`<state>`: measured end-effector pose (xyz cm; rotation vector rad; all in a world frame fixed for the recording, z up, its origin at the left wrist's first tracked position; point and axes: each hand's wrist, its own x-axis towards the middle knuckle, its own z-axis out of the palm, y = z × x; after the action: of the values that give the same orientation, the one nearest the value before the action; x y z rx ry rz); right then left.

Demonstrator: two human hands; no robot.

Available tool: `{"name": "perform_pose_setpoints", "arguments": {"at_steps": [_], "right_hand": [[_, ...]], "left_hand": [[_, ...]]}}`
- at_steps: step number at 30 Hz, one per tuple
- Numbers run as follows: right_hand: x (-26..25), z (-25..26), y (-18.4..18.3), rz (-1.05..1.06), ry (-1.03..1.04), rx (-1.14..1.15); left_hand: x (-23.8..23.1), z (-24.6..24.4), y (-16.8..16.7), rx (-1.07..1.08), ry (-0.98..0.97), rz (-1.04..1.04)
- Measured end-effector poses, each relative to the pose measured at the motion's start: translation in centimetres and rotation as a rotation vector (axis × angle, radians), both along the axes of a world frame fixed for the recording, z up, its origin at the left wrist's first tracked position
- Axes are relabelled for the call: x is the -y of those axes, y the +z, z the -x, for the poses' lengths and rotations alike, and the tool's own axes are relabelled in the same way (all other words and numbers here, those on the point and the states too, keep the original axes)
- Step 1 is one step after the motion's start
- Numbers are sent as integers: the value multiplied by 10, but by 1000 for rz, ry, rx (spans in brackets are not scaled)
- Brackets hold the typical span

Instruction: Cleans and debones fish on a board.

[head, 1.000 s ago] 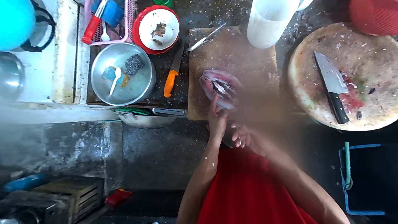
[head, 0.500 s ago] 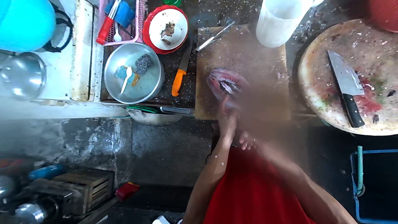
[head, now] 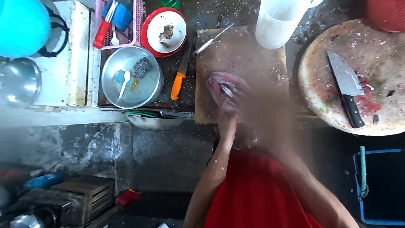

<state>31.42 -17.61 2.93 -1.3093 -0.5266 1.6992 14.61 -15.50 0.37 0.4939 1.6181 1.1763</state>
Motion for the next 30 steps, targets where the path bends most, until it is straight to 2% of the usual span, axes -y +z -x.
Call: {"name": "perform_pose_setpoints", "arguments": {"at_steps": [3,5,9,15,20,23,25,27,28,30], "right_hand": [[12,-2,13,-75,255,-190],[17,-1,18,-52,413,-373],[10,9,15,86,495,-530],[1,11,13,191,409,-614],[13,13,23,99,373,-511],[22,8,27,40,343,-484],[24,-1,26,-65,312,-365],[21,-6,18,-186,225,-141],[18,-6,9,-172,149,-94],[13,-5,-3,18,26,-187]], "left_hand": [[-3,-1,2,-36,2,3],[0,0,0,-35,-17,-31],[2,4,1,-79,-78,-50],[5,5,-5,-131,-103,-75],[4,1,-4,-178,-83,-58],[2,1,-5,-93,-27,-46],[2,1,-6,-56,-11,-37],[2,2,-5,-40,-10,-24],[2,2,-5,-32,-11,-28],[5,1,-6,-19,-7,-52]]}}
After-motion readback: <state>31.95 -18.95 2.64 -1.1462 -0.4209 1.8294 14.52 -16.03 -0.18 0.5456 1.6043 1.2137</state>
